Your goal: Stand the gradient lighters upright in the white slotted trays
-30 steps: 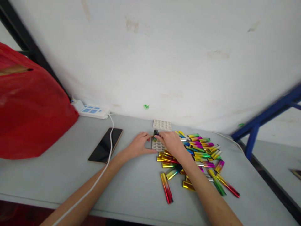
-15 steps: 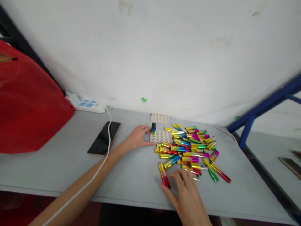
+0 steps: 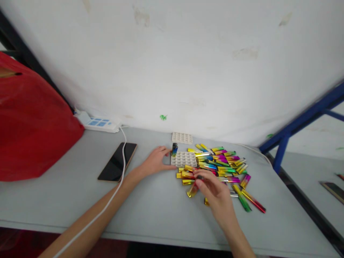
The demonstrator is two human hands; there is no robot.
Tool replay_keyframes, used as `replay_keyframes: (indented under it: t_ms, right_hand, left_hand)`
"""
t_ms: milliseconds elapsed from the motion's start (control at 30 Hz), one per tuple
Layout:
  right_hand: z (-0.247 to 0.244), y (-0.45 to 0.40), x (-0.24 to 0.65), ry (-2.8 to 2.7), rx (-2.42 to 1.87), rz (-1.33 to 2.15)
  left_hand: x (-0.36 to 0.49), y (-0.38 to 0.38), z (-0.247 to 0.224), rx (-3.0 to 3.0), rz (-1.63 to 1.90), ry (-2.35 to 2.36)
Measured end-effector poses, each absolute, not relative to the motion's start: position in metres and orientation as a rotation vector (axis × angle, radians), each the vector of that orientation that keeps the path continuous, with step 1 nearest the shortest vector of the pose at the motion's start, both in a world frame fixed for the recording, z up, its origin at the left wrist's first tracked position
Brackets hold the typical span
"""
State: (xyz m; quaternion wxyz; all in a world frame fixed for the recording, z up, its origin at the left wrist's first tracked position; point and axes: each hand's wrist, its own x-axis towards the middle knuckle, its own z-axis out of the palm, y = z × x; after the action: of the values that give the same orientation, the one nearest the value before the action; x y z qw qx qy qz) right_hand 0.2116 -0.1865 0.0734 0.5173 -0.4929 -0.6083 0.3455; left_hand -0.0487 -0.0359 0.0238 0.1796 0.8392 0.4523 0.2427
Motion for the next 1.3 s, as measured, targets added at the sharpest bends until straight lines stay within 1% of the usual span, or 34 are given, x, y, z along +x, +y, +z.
replay_keyframes:
  t_ms: [133,233,300,400,500,600,833,967,1100,1300]
  right_hand:
    - [0.112,-0.134,0.201,-1.160,-0.969,1.279]
    - [0.131,-0.097,0.192,-1.180,-0.913,1.332]
    - [0.129,-0.078,0.188,-1.231,-0.968,1.279]
    - [0.107,-0.062,0.183,-1.283,-1.107,1.084]
    - [0.083,-0.059,0.179,-1.349,-1.207,0.869]
    - [0.072,-0.060,0.177,-1.416,-1.301,0.745]
    - [0.068,-0.060,0.177,-1.442,-1.381,0.623]
    - [0.067,-0.063,0.183,-1.481,-1.353,0.634]
    - [0.070,-0.067,0.190,-1.657,-1.289,0.647]
    - [0.071,-0.070,0.195,-1.954,-1.271,0.302]
  left_hand:
    - [-0.049,-0.035,0.023,2.374,0.687,1.281]
    - [-0.050,-0.034,0.023,2.382,0.675,1.296]
    - [-0.051,-0.033,0.022,2.389,0.680,1.296]
    - [-0.052,-0.032,0.021,2.397,0.695,1.275]
    - [-0.053,-0.031,0.020,2.398,0.706,1.264]
    - [-0.054,-0.031,0.021,2.396,0.716,1.257]
    - [-0.054,-0.034,0.022,2.402,0.723,1.255]
    - [-0.054,-0.034,0.021,2.401,0.699,1.262]
    - [-0.054,-0.032,0.019,2.401,0.698,1.267]
    - [-0.053,-0.033,0.021,2.401,0.705,1.273]
